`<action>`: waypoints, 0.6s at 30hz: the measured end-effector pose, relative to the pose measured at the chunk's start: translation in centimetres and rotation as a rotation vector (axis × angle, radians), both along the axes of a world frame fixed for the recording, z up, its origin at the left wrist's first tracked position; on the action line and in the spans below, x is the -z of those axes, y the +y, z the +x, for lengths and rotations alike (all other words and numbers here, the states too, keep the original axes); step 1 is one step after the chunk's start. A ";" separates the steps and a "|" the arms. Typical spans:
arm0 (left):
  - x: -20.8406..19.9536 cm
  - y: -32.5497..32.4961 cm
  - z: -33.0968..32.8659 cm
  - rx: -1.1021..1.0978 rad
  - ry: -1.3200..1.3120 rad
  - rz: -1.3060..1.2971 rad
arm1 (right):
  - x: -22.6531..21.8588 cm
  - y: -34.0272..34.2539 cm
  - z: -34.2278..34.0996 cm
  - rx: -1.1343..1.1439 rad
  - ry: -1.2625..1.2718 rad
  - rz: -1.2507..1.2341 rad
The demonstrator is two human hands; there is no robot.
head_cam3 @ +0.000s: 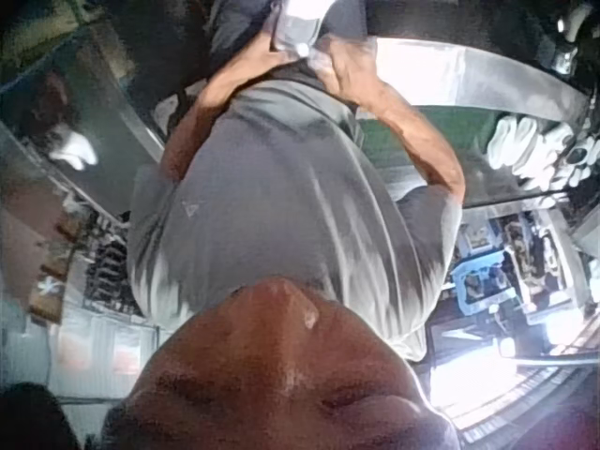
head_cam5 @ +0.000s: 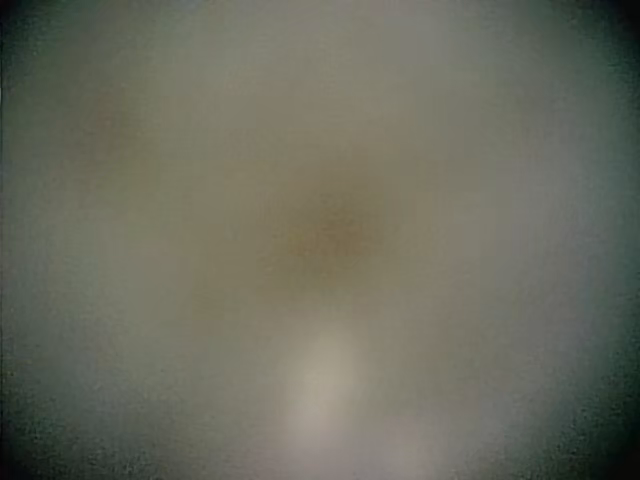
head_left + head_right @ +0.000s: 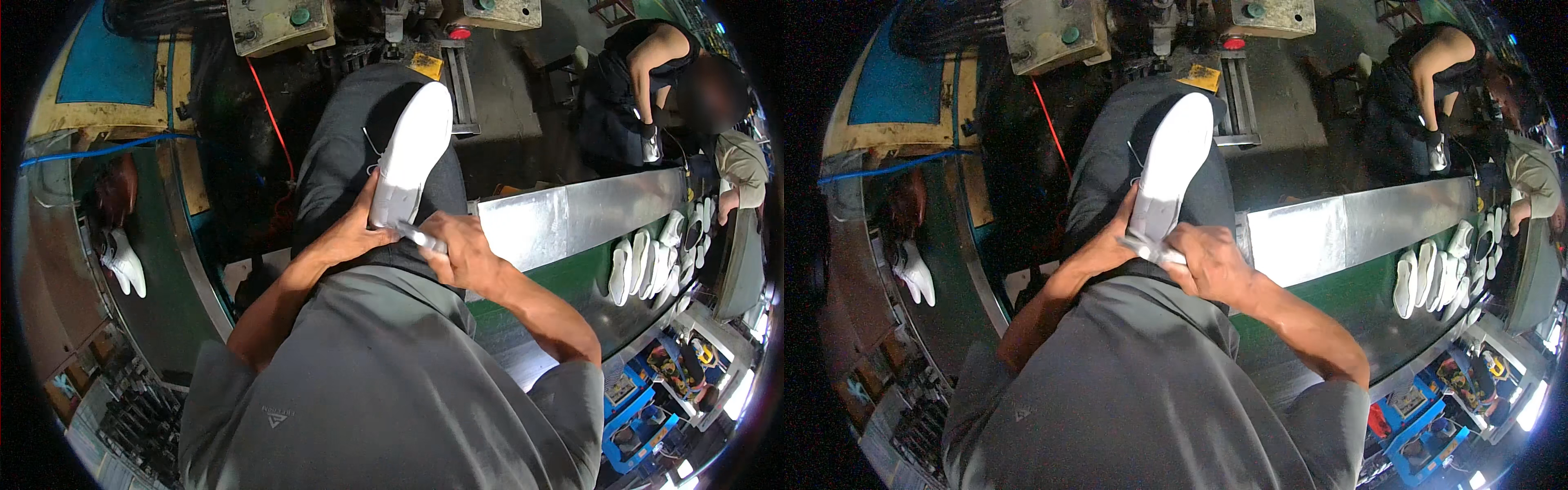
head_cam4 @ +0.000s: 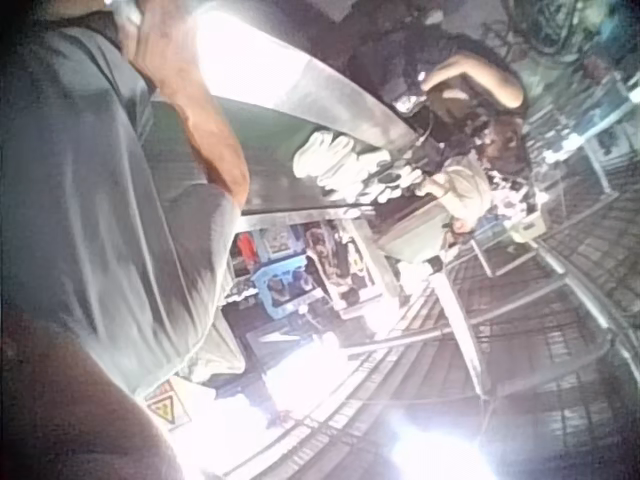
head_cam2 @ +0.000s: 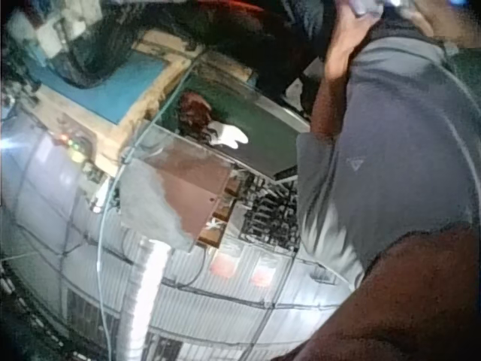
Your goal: The person is manufacturing shoes by placing shoe uppers into a lasting machine and using a tool to adjust them.
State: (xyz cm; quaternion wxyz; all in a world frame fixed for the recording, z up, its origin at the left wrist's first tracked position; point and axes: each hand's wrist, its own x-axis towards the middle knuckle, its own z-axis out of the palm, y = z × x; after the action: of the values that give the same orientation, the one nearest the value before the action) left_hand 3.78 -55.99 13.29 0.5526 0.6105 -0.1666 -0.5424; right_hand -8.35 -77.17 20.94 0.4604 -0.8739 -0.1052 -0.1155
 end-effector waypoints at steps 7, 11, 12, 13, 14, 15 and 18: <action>2.7 0.6 0.3 0.016 -0.233 0.002 | -0.1 -0.5 0.0 0.041 0.458 -0.141; 1.6 0.5 0.2 -0.044 -0.006 -0.083 | 3.2 0.0 0.3 0.063 0.601 -0.315; 1.6 0.4 0.2 -0.109 0.095 -0.120 | 3.5 -0.3 1.1 0.027 0.775 -0.354; 1.8 0.3 0.5 -0.172 0.197 -0.157 | 3.0 -0.7 0.5 0.128 0.719 -0.183; 2.2 -0.2 1.5 -0.173 0.190 -0.164 | 2.4 -1.2 -0.1 0.224 0.659 -0.011; 2.0 -0.5 1.9 -0.226 0.283 -0.172 | 1.9 -1.1 -0.4 0.366 0.469 -0.004; 2.2 -0.3 1.7 -0.283 0.420 -0.220 | 2.2 -0.2 -1.2 0.778 0.187 0.268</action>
State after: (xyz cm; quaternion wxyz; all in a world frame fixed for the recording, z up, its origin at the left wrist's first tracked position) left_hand 5.48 -56.25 11.12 0.7084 0.4383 -0.0192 -0.5530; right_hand -9.58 -77.37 18.77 0.4998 -0.7875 0.2907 -0.2133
